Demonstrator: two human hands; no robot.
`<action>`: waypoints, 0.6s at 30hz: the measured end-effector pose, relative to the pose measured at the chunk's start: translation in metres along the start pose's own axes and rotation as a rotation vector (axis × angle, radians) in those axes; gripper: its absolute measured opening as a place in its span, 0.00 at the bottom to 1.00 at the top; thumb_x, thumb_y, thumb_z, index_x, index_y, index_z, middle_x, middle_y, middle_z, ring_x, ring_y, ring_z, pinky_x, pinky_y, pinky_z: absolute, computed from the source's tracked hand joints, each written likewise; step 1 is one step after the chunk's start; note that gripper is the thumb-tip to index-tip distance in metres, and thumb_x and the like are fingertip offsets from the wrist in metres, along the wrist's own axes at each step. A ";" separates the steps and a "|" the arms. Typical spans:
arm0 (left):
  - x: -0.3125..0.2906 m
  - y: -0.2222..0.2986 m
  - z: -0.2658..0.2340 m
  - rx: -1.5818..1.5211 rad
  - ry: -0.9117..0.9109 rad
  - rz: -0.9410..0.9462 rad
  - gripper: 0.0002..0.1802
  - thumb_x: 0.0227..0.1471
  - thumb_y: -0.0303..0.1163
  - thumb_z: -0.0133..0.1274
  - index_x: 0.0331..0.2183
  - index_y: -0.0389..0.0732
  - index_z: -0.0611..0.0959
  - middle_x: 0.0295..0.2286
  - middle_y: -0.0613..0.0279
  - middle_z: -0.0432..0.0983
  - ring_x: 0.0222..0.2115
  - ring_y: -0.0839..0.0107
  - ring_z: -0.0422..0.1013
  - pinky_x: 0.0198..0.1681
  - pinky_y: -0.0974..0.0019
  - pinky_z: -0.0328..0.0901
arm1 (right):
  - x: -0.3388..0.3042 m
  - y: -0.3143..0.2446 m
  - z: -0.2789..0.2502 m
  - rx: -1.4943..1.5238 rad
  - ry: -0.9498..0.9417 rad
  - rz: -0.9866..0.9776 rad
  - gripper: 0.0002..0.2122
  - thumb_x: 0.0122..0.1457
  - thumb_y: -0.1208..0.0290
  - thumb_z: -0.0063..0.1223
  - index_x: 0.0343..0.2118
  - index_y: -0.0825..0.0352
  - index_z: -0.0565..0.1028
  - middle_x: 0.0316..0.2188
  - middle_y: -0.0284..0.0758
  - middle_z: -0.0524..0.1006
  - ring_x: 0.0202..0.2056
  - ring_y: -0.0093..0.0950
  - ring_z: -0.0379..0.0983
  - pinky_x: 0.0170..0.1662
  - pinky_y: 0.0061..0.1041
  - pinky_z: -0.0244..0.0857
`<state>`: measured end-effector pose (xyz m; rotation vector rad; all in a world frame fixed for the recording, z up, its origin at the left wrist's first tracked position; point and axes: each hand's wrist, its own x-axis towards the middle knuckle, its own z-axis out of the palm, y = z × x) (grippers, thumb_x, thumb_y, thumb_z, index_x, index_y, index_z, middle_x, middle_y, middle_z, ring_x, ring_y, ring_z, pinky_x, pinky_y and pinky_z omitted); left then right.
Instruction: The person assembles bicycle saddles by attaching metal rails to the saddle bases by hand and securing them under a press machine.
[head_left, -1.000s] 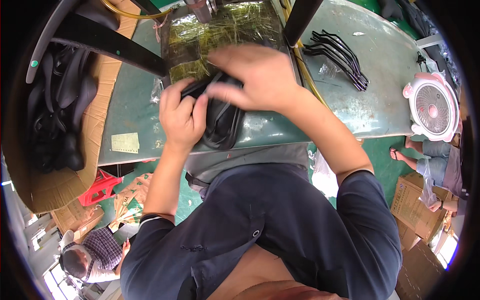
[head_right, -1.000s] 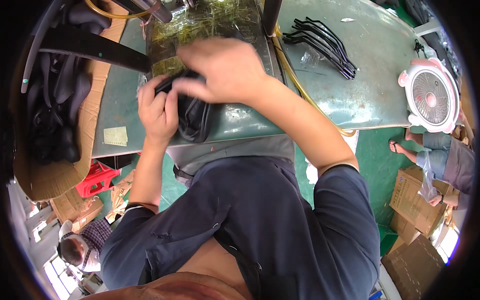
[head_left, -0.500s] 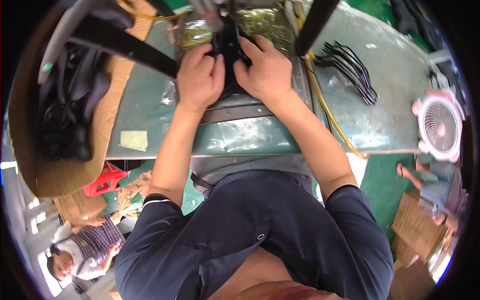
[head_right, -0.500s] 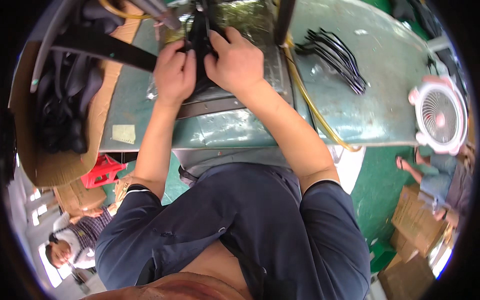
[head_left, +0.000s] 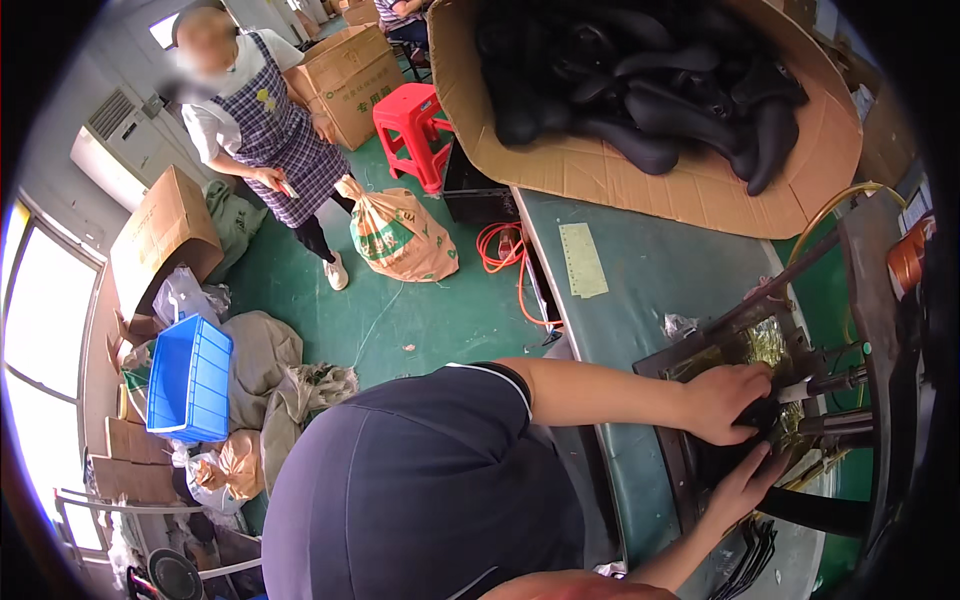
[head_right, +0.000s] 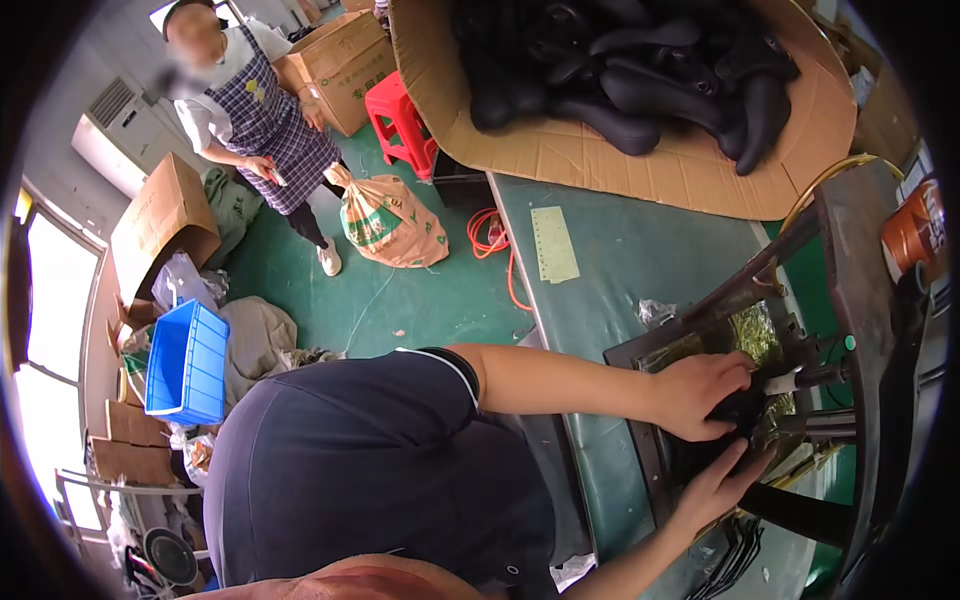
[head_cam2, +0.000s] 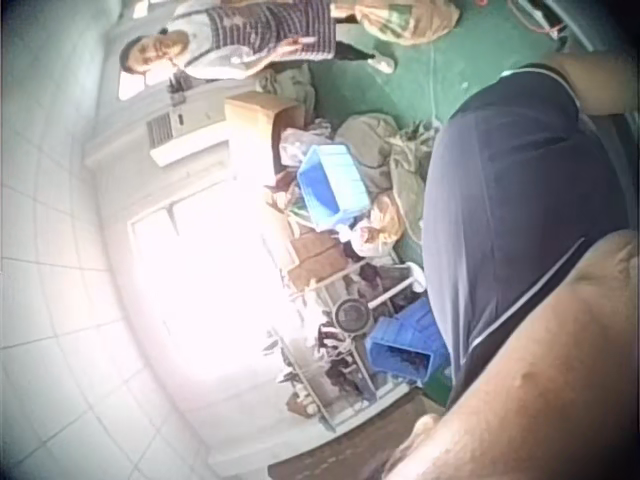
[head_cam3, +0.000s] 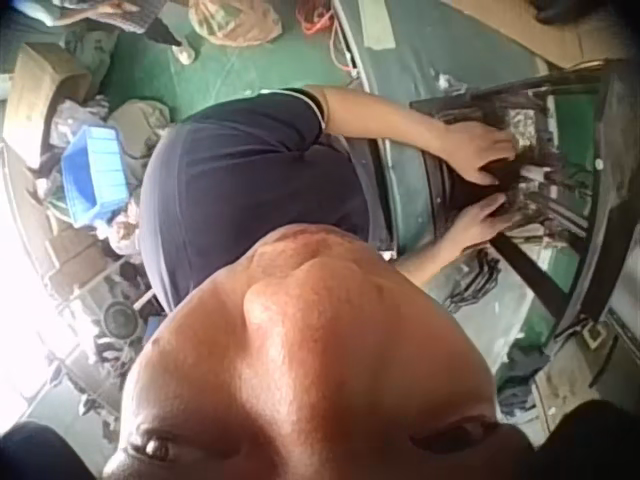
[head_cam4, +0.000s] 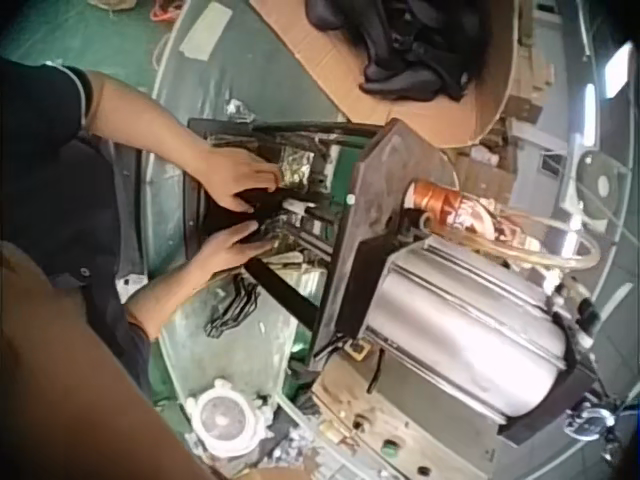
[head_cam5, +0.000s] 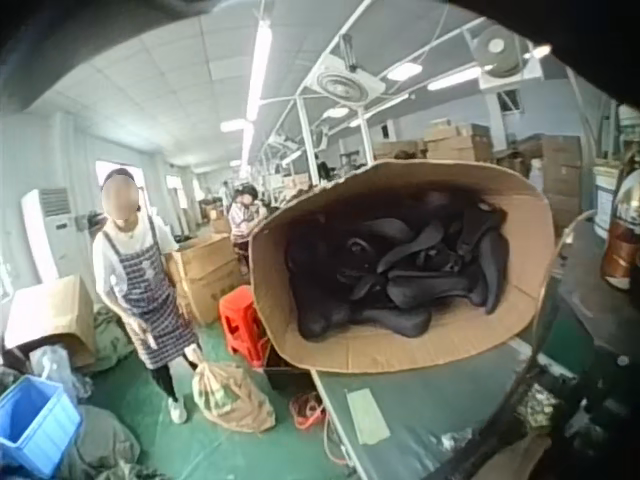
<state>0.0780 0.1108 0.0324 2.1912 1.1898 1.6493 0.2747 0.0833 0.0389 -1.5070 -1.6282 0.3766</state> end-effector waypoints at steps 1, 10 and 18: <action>0.003 0.002 0.001 0.061 -0.013 -0.036 0.34 0.37 0.37 0.70 0.46 0.37 0.76 0.49 0.44 0.75 0.42 0.41 0.77 0.42 0.46 0.74 | 0.001 -0.007 -0.010 0.153 -0.021 0.007 0.31 0.76 0.56 0.48 0.70 0.78 0.64 0.67 0.57 0.69 0.67 0.45 0.69 0.69 0.38 0.61; 0.010 0.035 -0.051 -0.635 -0.641 -0.650 0.27 0.45 0.38 0.73 0.45 0.35 0.82 0.35 0.52 0.86 0.38 0.60 0.83 0.43 0.58 0.76 | -0.047 -0.026 -0.075 -0.392 -0.028 -0.591 0.35 0.68 0.62 0.59 0.73 0.73 0.62 0.69 0.49 0.68 0.68 0.45 0.68 0.69 0.47 0.63; 0.011 -0.008 -0.111 -0.912 -0.401 -0.663 0.13 0.65 0.35 0.64 0.44 0.36 0.83 0.37 0.56 0.87 0.36 0.73 0.84 0.39 0.69 0.78 | -0.055 0.102 -0.146 0.237 0.161 0.275 0.34 0.67 0.62 0.63 0.71 0.72 0.65 0.69 0.46 0.69 0.65 0.39 0.69 0.69 0.44 0.63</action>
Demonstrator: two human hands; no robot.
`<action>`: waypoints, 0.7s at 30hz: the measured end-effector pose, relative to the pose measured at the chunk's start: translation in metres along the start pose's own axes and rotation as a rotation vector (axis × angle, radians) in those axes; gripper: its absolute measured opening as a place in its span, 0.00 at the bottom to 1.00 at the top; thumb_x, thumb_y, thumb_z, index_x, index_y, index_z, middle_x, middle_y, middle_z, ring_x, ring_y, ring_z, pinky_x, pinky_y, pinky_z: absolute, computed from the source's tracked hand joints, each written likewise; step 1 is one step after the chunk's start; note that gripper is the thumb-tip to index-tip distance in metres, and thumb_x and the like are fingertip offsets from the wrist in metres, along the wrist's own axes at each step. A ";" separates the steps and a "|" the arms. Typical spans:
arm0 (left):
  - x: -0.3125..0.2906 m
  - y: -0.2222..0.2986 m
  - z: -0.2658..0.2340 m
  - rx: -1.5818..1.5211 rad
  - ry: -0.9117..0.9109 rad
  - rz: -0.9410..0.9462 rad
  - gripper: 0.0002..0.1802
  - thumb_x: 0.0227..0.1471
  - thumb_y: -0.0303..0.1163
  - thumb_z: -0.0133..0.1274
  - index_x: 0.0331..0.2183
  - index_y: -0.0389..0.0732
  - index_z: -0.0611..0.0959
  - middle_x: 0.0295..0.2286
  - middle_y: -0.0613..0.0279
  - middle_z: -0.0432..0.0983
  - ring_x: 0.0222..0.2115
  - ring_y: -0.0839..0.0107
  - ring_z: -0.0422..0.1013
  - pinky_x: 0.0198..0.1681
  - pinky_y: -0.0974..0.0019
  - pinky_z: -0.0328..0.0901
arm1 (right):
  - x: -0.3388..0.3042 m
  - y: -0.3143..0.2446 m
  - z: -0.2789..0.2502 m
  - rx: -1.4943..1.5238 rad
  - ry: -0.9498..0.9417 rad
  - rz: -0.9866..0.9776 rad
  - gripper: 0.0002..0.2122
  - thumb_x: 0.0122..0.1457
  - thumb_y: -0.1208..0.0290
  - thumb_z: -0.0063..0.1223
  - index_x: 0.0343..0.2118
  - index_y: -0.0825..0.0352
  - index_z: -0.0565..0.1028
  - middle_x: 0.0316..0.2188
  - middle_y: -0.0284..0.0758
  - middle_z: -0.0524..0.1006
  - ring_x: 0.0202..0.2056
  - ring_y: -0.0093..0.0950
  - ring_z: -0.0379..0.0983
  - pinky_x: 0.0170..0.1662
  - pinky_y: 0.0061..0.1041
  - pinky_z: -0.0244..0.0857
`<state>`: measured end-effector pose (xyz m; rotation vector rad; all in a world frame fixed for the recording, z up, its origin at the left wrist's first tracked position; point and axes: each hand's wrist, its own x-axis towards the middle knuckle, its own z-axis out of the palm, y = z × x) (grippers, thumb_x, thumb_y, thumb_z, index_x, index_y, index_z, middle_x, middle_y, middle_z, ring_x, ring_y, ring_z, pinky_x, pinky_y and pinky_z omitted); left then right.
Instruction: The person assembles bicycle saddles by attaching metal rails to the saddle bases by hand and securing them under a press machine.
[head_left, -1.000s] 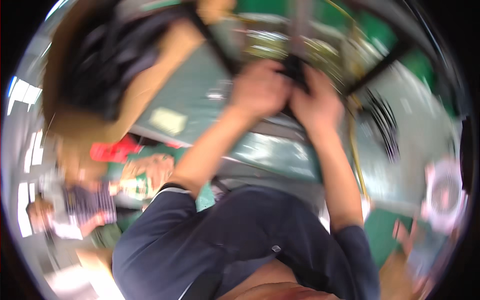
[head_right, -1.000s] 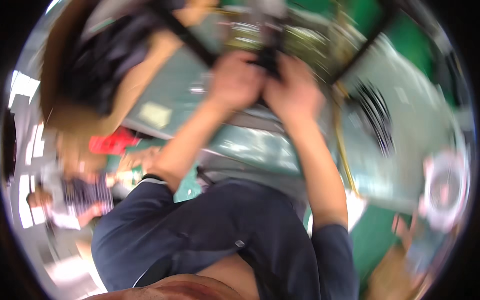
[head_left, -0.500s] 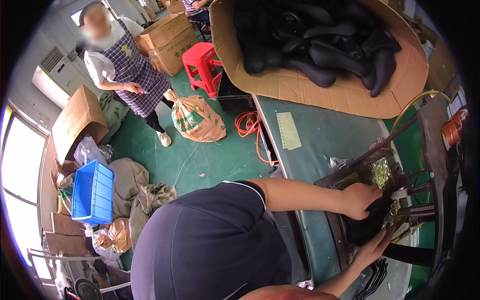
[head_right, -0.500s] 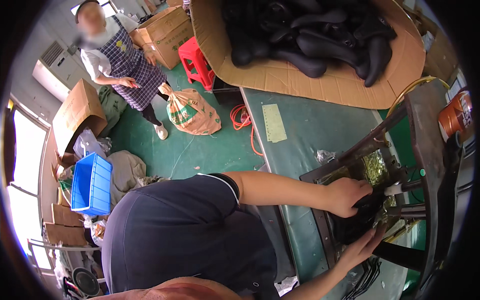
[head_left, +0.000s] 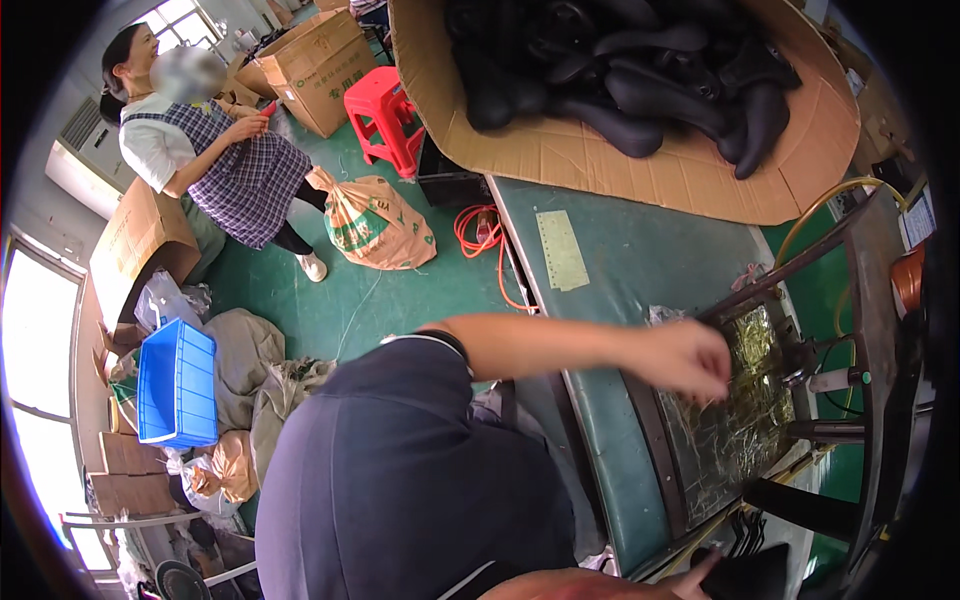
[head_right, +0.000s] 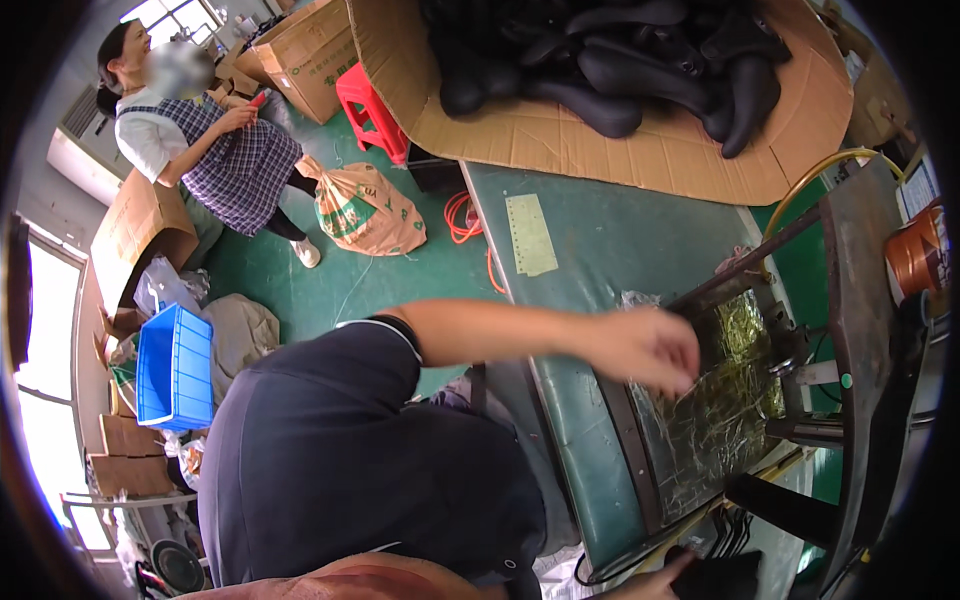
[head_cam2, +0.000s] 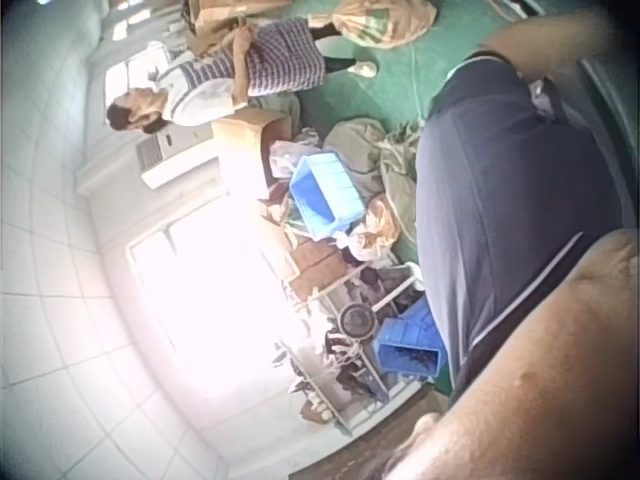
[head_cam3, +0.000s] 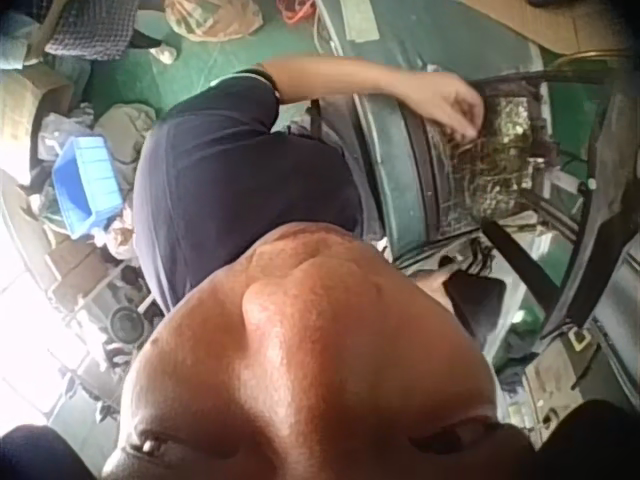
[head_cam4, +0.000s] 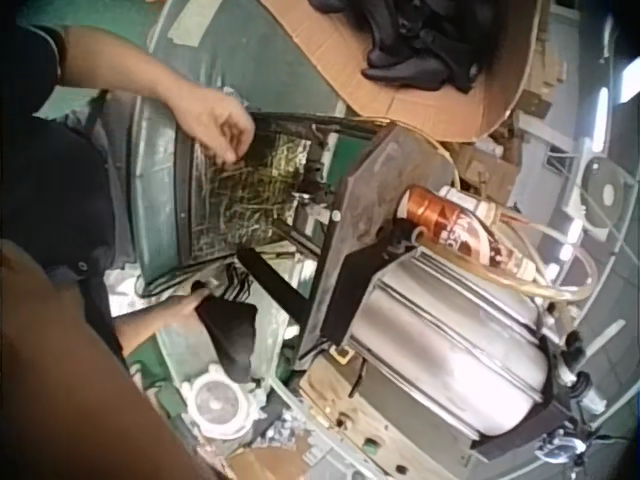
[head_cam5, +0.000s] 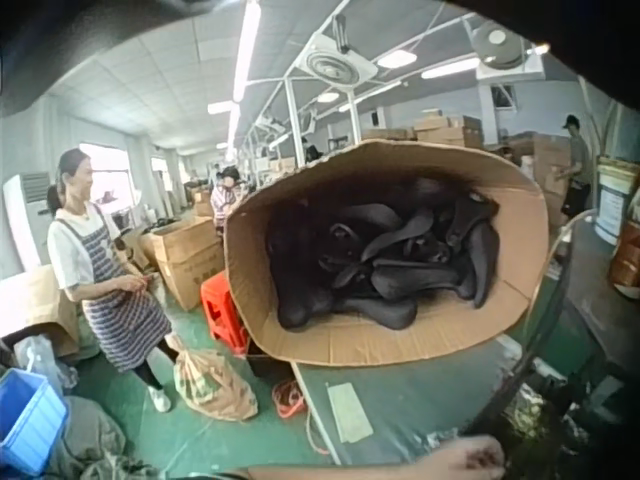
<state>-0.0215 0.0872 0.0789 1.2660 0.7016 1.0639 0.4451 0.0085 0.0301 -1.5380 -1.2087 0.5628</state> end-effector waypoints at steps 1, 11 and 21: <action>-0.003 -0.013 -0.026 0.097 0.125 0.085 0.11 0.65 0.33 0.63 0.43 0.36 0.84 0.35 0.58 0.87 0.36 0.74 0.83 0.39 0.68 0.78 | 0.013 0.002 -0.014 0.040 0.079 0.006 0.33 0.67 0.62 0.63 0.71 0.72 0.66 0.69 0.45 0.69 0.64 0.38 0.70 0.68 0.43 0.64; -0.013 0.005 -0.169 0.953 0.904 0.201 0.13 0.61 0.35 0.65 0.45 0.38 0.86 0.41 0.56 0.86 0.38 0.69 0.81 0.45 0.63 0.76 | 0.116 0.007 -0.086 -0.177 0.119 0.148 0.32 0.70 0.60 0.62 0.69 0.77 0.67 0.70 0.51 0.69 0.69 0.43 0.67 0.72 0.41 0.61; 0.054 0.055 -0.335 1.149 1.310 0.127 0.40 0.54 0.51 0.69 0.57 0.30 0.78 0.56 0.36 0.76 0.58 0.47 0.73 0.63 0.53 0.68 | -0.032 0.008 -0.070 -0.923 0.006 -0.163 0.27 0.67 0.64 0.64 0.65 0.72 0.72 0.62 0.54 0.74 0.62 0.53 0.72 0.65 0.43 0.66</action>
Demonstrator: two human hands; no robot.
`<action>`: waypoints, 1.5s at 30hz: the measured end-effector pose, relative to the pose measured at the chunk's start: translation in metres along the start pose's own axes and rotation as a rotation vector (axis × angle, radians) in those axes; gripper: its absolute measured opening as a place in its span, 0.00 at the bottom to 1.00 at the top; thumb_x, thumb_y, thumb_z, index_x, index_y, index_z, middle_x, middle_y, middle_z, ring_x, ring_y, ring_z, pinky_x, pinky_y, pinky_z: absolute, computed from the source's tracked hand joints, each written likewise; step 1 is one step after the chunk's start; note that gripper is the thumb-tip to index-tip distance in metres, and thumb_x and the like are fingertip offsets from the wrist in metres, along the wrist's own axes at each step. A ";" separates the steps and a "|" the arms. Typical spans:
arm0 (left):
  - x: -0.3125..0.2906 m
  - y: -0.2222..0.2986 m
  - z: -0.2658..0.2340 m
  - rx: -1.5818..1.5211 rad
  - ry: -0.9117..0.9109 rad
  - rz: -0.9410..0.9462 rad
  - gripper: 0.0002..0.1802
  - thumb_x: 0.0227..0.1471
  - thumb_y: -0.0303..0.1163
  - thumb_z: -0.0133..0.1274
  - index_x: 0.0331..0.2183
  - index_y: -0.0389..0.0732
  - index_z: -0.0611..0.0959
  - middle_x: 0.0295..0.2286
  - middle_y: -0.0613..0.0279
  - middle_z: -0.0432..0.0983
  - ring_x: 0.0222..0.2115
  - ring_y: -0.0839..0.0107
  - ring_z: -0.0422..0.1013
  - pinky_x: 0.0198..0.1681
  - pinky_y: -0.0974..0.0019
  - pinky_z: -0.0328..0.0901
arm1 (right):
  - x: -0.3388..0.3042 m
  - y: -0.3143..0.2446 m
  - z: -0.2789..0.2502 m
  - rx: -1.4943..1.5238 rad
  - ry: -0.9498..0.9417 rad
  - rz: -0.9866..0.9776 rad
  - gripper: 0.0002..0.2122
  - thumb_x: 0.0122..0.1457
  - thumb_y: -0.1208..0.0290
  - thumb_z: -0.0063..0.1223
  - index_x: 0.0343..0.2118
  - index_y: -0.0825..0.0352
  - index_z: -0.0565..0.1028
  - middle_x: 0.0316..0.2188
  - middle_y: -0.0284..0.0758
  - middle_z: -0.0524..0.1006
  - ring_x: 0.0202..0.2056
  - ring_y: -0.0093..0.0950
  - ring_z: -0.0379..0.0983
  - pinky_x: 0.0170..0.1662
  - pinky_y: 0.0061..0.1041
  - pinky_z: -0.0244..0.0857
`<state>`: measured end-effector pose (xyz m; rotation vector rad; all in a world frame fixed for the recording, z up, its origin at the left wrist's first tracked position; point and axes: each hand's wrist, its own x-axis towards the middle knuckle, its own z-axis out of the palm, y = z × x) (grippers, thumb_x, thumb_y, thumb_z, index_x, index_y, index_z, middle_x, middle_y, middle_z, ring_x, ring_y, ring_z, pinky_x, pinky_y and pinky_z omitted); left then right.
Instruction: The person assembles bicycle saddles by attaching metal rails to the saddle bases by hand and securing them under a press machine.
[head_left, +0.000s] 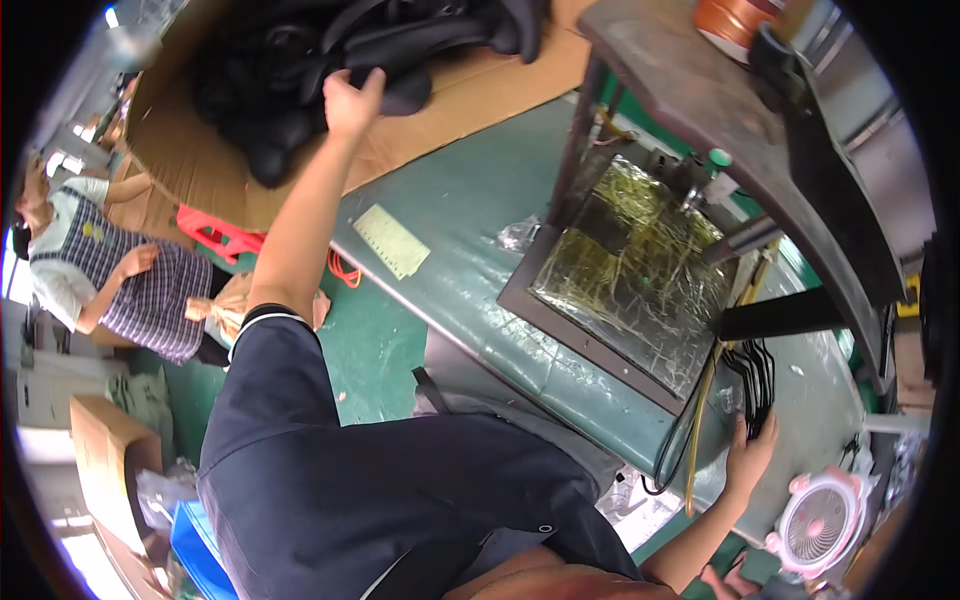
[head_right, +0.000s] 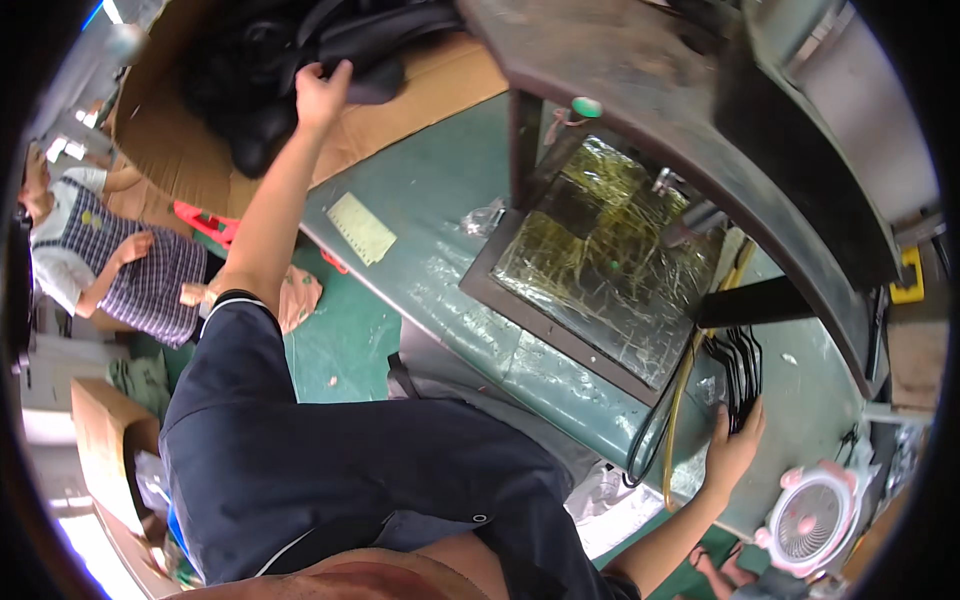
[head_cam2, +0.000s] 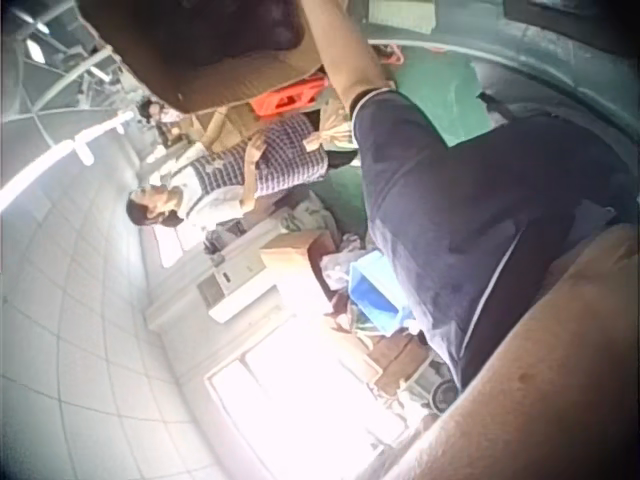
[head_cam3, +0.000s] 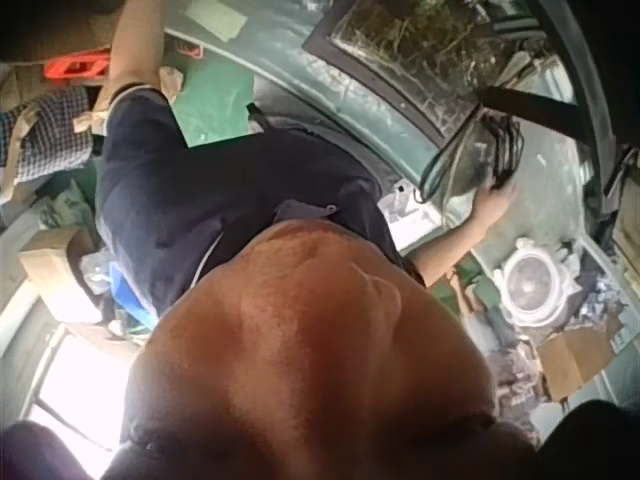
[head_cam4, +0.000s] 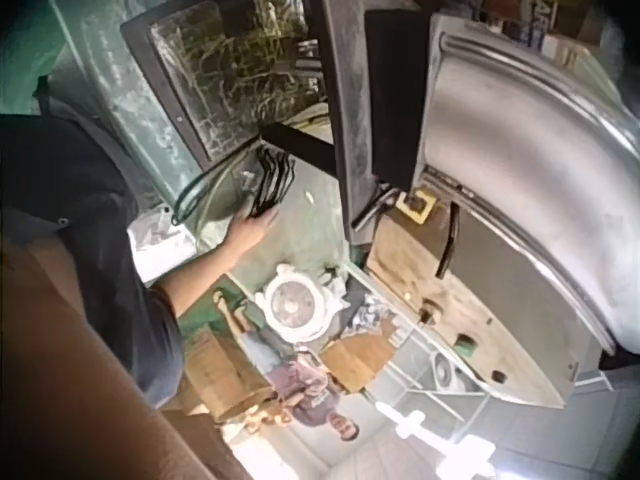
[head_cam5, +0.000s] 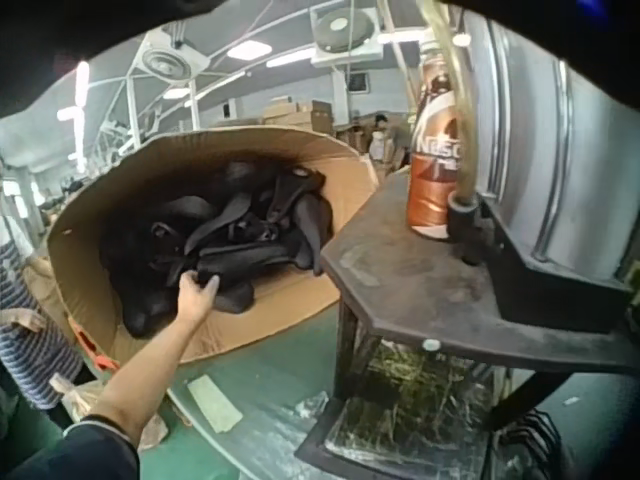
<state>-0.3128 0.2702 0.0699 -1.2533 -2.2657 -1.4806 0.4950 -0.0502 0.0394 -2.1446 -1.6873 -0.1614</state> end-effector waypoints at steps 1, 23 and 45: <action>0.026 0.011 0.007 -0.058 -0.005 -0.218 0.44 0.55 0.54 0.70 0.60 0.31 0.77 0.58 0.36 0.75 0.59 0.50 0.73 0.64 0.55 0.67 | -0.004 0.004 -0.001 0.000 0.019 0.022 0.27 0.67 0.64 0.64 0.65 0.72 0.72 0.62 0.54 0.74 0.62 0.53 0.72 0.65 0.43 0.66; -0.180 -0.019 -0.138 -0.336 -0.583 0.396 0.23 0.48 0.14 0.55 0.47 0.37 0.85 0.57 0.49 0.79 0.68 0.50 0.65 0.72 0.53 0.57 | 0.033 0.011 -0.031 0.030 -0.240 0.081 0.39 0.46 0.80 0.74 0.66 0.68 0.72 0.48 0.45 0.77 0.43 0.44 0.78 0.49 0.39 0.73; -0.245 0.086 -0.104 -0.548 -1.002 0.628 0.21 0.54 0.19 0.63 0.50 0.30 0.84 0.50 0.48 0.80 0.55 0.55 0.74 0.64 0.56 0.65 | 0.070 -0.035 -0.053 -0.170 -0.040 0.131 0.17 0.48 0.73 0.59 0.43 0.68 0.80 0.40 0.49 0.82 0.45 0.49 0.81 0.49 0.45 0.76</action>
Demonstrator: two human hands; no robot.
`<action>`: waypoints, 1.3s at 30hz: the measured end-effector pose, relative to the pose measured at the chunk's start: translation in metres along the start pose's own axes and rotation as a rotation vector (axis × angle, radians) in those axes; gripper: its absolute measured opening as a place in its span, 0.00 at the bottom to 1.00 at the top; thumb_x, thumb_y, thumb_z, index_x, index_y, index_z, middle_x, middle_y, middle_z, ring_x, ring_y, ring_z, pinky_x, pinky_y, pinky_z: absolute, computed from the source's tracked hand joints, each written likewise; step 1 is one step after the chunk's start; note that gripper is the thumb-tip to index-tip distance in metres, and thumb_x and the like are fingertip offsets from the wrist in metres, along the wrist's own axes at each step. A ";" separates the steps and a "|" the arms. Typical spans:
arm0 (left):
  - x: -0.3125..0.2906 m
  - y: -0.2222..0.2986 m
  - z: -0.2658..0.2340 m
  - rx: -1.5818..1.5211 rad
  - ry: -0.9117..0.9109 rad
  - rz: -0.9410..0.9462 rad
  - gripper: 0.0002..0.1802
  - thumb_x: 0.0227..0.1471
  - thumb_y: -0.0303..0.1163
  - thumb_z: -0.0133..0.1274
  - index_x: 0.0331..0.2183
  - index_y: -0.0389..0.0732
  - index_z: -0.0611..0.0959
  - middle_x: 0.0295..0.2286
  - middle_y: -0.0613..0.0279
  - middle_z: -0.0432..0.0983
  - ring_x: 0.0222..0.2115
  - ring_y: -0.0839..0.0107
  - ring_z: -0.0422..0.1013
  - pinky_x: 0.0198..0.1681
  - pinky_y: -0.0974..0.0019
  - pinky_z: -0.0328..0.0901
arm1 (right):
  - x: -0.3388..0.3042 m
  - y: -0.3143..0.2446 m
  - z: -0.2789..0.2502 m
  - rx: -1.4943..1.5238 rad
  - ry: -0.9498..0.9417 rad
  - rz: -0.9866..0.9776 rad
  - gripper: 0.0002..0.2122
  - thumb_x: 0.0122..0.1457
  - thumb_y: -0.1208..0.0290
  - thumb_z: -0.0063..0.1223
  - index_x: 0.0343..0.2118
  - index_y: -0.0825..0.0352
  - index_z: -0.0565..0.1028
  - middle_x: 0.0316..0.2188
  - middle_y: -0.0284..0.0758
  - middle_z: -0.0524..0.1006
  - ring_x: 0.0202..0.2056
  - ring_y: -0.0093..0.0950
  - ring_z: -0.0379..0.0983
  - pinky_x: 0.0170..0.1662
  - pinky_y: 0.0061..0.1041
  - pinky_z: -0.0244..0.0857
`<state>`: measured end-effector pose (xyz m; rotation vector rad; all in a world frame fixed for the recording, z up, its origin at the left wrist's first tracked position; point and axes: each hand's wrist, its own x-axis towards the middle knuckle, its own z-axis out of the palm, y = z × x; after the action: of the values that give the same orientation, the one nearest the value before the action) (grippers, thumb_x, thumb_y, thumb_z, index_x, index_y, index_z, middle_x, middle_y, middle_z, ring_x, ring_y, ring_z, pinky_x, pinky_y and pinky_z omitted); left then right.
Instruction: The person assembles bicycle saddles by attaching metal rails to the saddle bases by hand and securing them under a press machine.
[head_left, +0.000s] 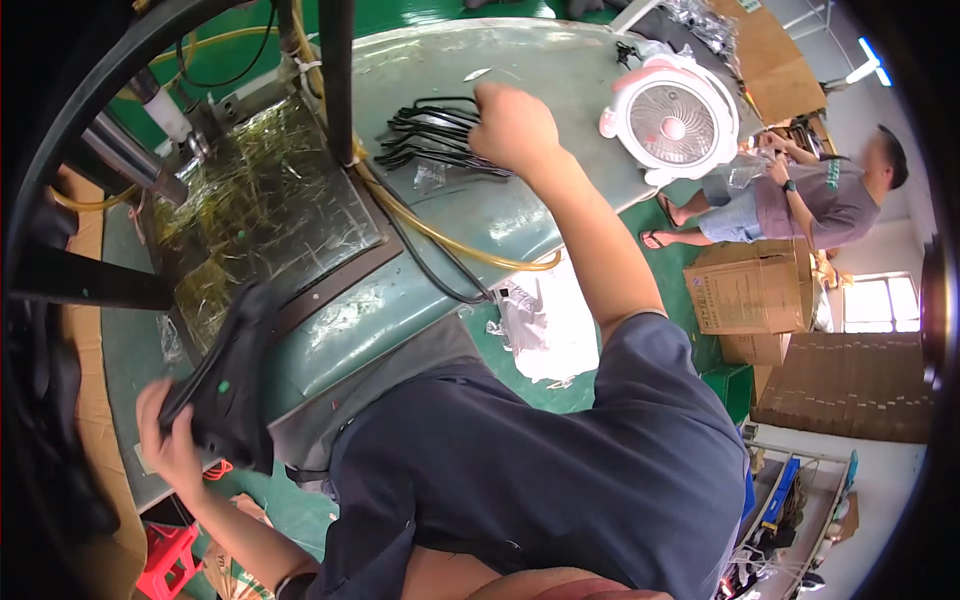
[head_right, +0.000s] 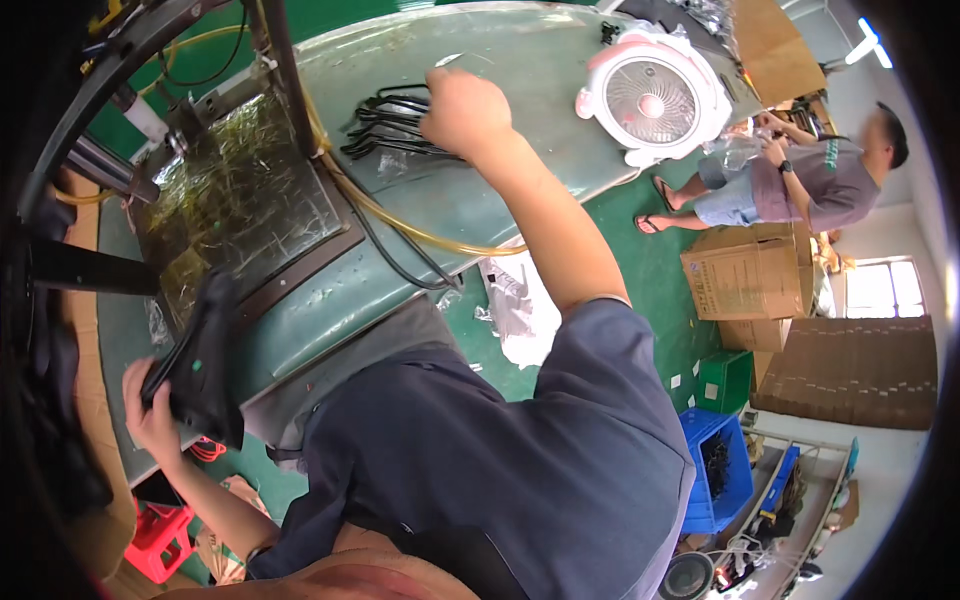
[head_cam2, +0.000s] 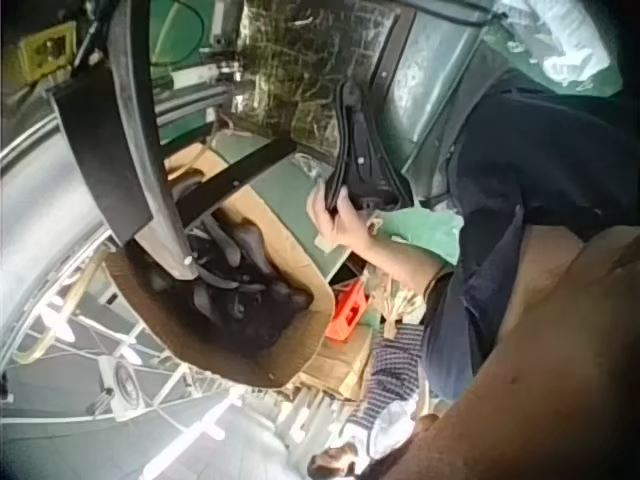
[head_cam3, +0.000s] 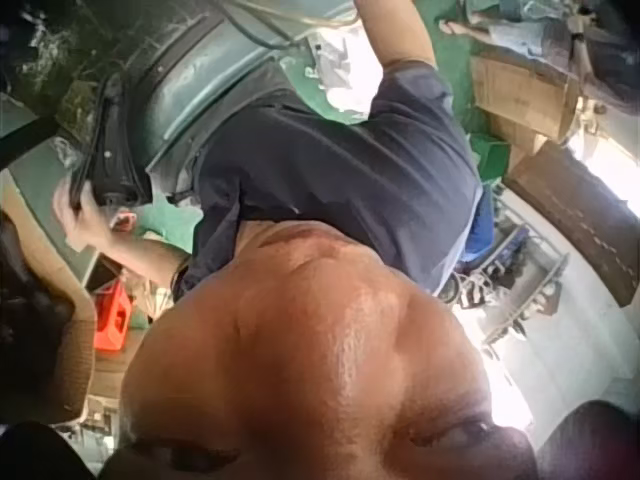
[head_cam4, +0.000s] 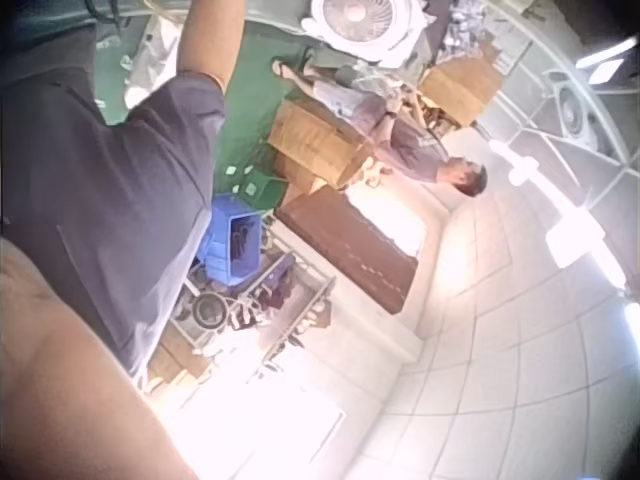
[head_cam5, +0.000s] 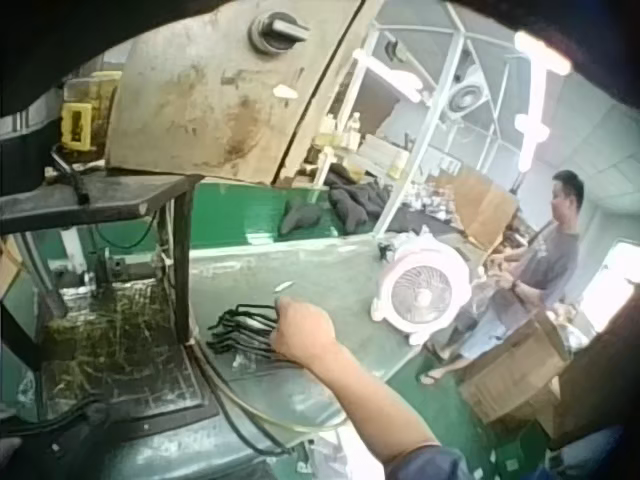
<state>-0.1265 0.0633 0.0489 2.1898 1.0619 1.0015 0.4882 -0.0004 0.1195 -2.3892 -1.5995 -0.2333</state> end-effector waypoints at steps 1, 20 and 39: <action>0.026 0.019 0.027 -0.011 -0.018 0.001 0.21 0.48 0.16 0.65 0.47 0.30 0.85 0.48 0.48 0.81 0.53 0.54 0.75 0.61 0.56 0.67 | 0.003 -0.006 -0.012 0.043 -0.068 0.071 0.20 0.49 0.73 0.59 0.48 0.68 0.78 0.39 0.49 0.83 0.45 0.50 0.81 0.49 0.46 0.76; 0.052 0.036 0.163 -0.532 0.452 -0.080 0.13 0.67 0.33 0.62 0.48 0.35 0.86 0.41 0.62 0.83 0.40 0.73 0.77 0.46 0.69 0.71 | -0.151 -0.133 0.048 1.026 -0.109 -0.375 0.13 0.66 0.80 0.63 0.53 0.72 0.83 0.25 0.28 0.74 0.26 0.18 0.67 0.31 0.20 0.63; 0.053 0.045 0.163 -0.367 0.366 -0.128 0.19 0.78 0.33 0.42 0.48 0.29 0.84 0.45 0.56 0.85 0.45 0.73 0.77 0.54 0.69 0.69 | -0.097 -0.188 0.046 0.760 -0.046 -0.788 0.10 0.54 0.75 0.71 0.39 0.63 0.86 0.23 0.33 0.74 0.22 0.34 0.74 0.25 0.33 0.67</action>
<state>0.0450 0.0620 0.0028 1.6633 1.0568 1.4444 0.2765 -0.0044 0.0718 -1.1592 -2.0813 0.2580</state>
